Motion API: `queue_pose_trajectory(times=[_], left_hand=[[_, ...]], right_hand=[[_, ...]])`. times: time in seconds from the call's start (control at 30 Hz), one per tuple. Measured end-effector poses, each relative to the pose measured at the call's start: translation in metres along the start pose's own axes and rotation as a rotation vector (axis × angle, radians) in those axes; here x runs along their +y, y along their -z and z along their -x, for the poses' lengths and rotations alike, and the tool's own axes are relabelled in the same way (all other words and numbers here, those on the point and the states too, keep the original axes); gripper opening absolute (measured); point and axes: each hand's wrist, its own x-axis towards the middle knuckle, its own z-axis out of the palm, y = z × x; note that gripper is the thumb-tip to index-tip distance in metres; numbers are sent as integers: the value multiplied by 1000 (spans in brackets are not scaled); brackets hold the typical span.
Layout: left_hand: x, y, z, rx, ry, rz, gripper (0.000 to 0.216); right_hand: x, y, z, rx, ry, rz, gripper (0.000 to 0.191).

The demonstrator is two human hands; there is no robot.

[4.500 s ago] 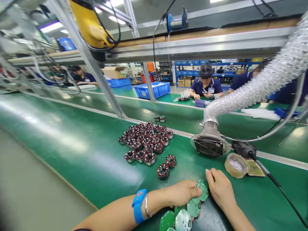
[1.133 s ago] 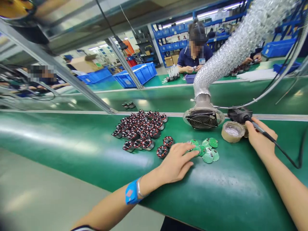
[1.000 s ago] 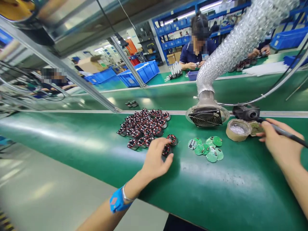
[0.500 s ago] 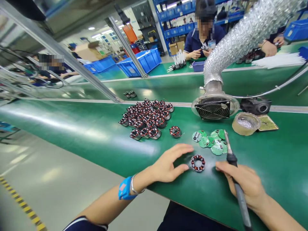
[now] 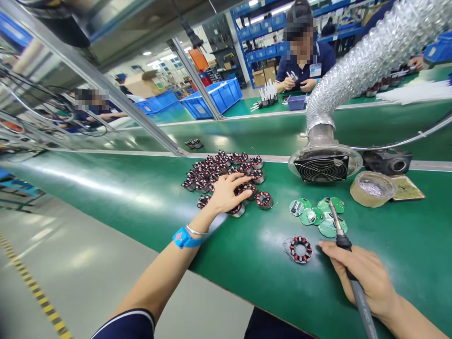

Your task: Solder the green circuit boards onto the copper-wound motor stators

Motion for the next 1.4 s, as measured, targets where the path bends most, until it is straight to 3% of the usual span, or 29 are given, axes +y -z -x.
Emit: queue_pose_trajectory(times=[0.2,0.33,0.37,0.47,0.53,0.63,0.83,0.97,1.1,1.23,1.3,1.4], left_hand=[[46,1,6,-127,-284,99,55],[85,5,36,27,-268,188,47],[97,6,47,1,-256,244,40],[127,2,76,-309,-287,379,38],[142,-4,84,-396,-314,440,39],[155,-12,78,-488,-307,613,41],[162,-16,55,-959,-74,896,39],[157,-16,49,-1125,-89,964,26],[145,-16,46,-1094,40,1046,37],[136,-13,49,-784,269,1140,36],[139,-10,55,-690,259,1119,36],[152,-9,67,-786,111,1033,36]], right_hand=[[-5,0,6,17,-98,-2,39],[-12,-4,12,11,-131,9,34],[-14,-5,12,1,-141,14,33],[-19,-8,7,-46,-144,8,33],[-23,-9,2,-113,-125,-21,35],[-26,-9,-2,-177,-111,-55,35],[-22,-3,12,-177,-187,-75,35],[-17,1,21,-194,-208,-73,41],[-16,3,24,-209,-220,-78,40],[-17,5,25,-194,-258,-118,43],[-17,6,26,-178,-266,-131,45],[-17,6,26,-144,-271,-126,47]])
